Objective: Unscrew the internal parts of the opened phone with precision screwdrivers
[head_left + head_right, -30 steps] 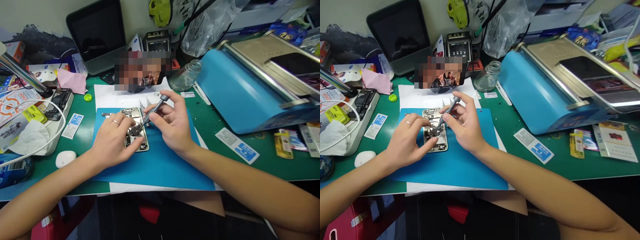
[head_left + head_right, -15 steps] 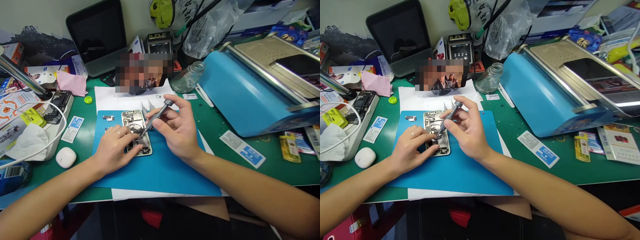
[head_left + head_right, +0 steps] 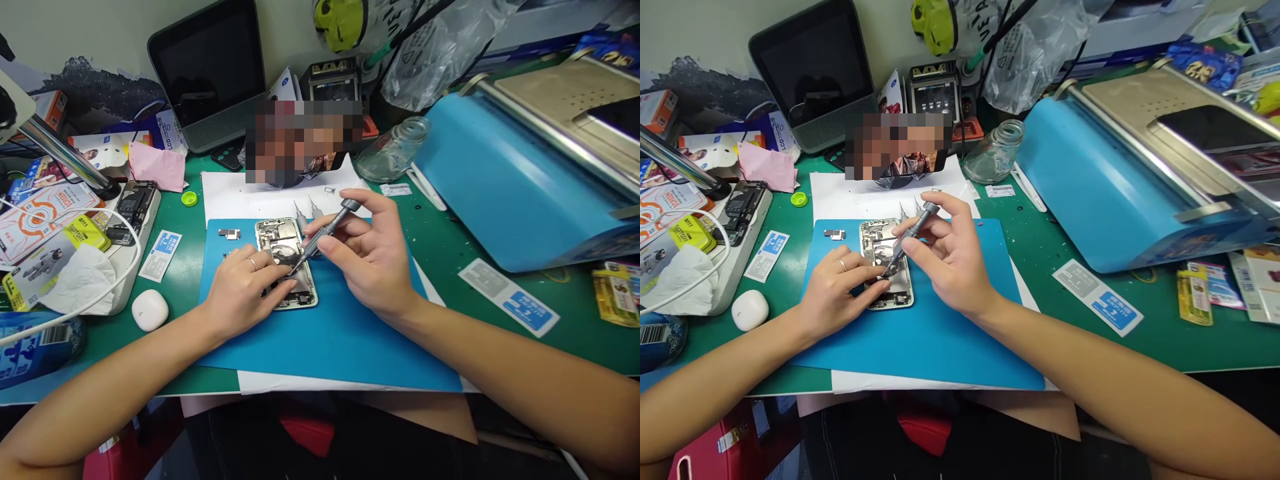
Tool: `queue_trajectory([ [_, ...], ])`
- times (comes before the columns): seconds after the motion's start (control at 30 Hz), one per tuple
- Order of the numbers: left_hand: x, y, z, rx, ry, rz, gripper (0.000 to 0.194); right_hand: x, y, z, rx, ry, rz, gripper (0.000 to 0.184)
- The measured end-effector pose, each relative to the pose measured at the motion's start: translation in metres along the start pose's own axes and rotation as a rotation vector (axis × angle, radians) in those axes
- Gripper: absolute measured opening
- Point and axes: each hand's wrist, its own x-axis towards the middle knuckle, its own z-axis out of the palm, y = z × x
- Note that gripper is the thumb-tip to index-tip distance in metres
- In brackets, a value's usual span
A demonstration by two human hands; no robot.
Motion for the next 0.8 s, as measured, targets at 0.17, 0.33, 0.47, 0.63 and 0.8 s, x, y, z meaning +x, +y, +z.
queue_trajectory([
  [0.17, 0.0003, 0.0001, -0.0004, -0.008, -0.017, -0.009, 0.022, 0.0004, -0.0010, 0.0002, -0.008, -0.001, 0.021, 0.050],
  [0.33, 0.0012, 0.0005, -0.0008, -0.008, -0.015, -0.011, 0.021, 0.0010, -0.0003, 0.0008, 0.001, -0.010, 0.005, 0.050],
  [0.47, 0.0012, 0.0004, -0.0002, -0.012, 0.008, 0.001, 0.019, 0.0013, 0.0008, 0.0005, 0.017, -0.015, -0.014, 0.049],
  [0.63, 0.0011, 0.0008, 0.0005, 0.007, -0.011, -0.020, 0.021, 0.0012, 0.0016, -0.0007, 0.015, -0.021, 0.001, 0.048],
  [0.8, 0.0013, 0.0024, -0.0002, -0.008, -0.002, -0.024, 0.021, 0.0012, 0.0022, -0.0008, 0.019, -0.028, -0.013, 0.048],
])
